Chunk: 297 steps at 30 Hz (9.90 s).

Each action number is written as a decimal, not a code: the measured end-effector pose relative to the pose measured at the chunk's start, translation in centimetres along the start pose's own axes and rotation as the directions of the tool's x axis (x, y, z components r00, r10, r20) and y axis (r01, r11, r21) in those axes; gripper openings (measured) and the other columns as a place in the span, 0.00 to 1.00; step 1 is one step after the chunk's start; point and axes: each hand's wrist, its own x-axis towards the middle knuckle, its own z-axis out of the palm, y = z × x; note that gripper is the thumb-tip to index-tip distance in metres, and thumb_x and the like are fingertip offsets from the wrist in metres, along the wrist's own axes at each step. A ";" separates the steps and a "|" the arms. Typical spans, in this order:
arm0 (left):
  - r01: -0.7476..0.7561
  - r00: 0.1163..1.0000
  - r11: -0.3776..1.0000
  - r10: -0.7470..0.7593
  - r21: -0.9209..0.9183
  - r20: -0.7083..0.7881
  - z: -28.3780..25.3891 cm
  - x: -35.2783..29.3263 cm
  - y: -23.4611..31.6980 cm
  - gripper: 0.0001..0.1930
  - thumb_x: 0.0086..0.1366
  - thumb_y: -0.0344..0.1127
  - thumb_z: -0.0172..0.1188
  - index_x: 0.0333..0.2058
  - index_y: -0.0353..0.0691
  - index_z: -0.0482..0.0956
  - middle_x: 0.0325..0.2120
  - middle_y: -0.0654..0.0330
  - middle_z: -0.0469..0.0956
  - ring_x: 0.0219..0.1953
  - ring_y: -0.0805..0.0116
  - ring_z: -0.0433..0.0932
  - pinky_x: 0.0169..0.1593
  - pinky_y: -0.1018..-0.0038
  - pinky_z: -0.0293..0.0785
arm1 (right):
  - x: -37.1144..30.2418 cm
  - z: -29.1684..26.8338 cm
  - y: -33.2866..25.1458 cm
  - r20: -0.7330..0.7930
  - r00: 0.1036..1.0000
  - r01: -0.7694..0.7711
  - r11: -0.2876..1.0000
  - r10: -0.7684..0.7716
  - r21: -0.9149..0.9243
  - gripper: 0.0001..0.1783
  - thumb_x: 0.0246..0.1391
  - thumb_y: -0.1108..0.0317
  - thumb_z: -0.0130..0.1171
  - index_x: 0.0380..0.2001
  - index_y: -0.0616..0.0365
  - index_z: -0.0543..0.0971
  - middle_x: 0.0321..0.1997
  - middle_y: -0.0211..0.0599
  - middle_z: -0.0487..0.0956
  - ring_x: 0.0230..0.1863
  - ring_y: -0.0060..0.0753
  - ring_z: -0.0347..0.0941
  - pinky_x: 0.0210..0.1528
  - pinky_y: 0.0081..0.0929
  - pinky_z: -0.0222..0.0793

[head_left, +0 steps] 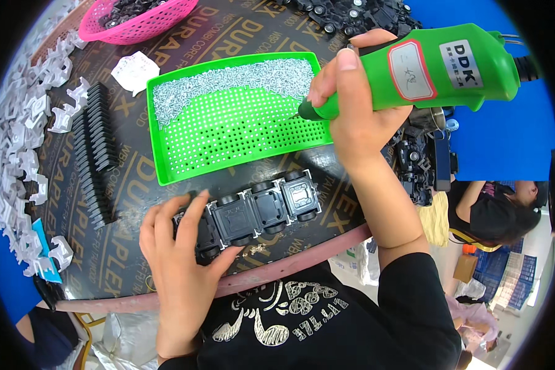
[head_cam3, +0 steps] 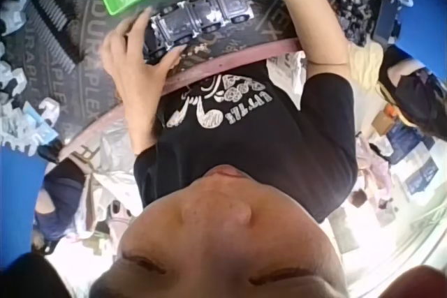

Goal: Assembling small plastic chassis and components using an electric screwdriver.

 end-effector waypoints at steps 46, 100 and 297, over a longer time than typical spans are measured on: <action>-0.273 0.961 0.958 0.268 -0.089 -0.065 4.6 2.6 3.8 0.35 0.43 0.40 0.74 0.52 0.39 0.73 0.49 0.59 0.70 0.61 0.56 0.62 0.64 0.42 0.47 | 0.4 -0.1 -5.0 0.187 0.981 -0.071 0.989 0.046 0.132 0.14 0.62 0.69 0.50 0.48 0.56 0.61 0.18 0.35 0.68 0.15 0.29 0.66 0.20 0.27 0.67; -0.273 0.961 0.961 0.270 -0.051 -0.065 4.8 2.8 3.9 0.33 0.46 0.48 0.72 0.50 0.38 0.75 0.48 0.59 0.70 0.61 0.57 0.61 0.64 0.45 0.50 | -2.7 -1.7 -9.0 0.473 0.860 -0.328 0.916 0.190 0.229 0.16 0.62 0.65 0.54 0.48 0.52 0.60 0.23 0.34 0.71 0.19 0.27 0.68 0.22 0.26 0.69; -0.257 0.961 0.965 0.260 -0.047 0.096 -0.1 0.9 3.9 0.24 0.48 0.39 0.72 0.46 0.48 0.78 0.42 0.59 0.74 0.44 0.60 0.75 0.40 0.66 0.75 | 0.2 1.1 -6.9 0.051 0.994 -0.094 0.994 0.096 -0.052 0.17 0.63 0.66 0.50 0.49 0.64 0.62 0.25 0.40 0.74 0.25 0.31 0.75 0.37 0.39 0.80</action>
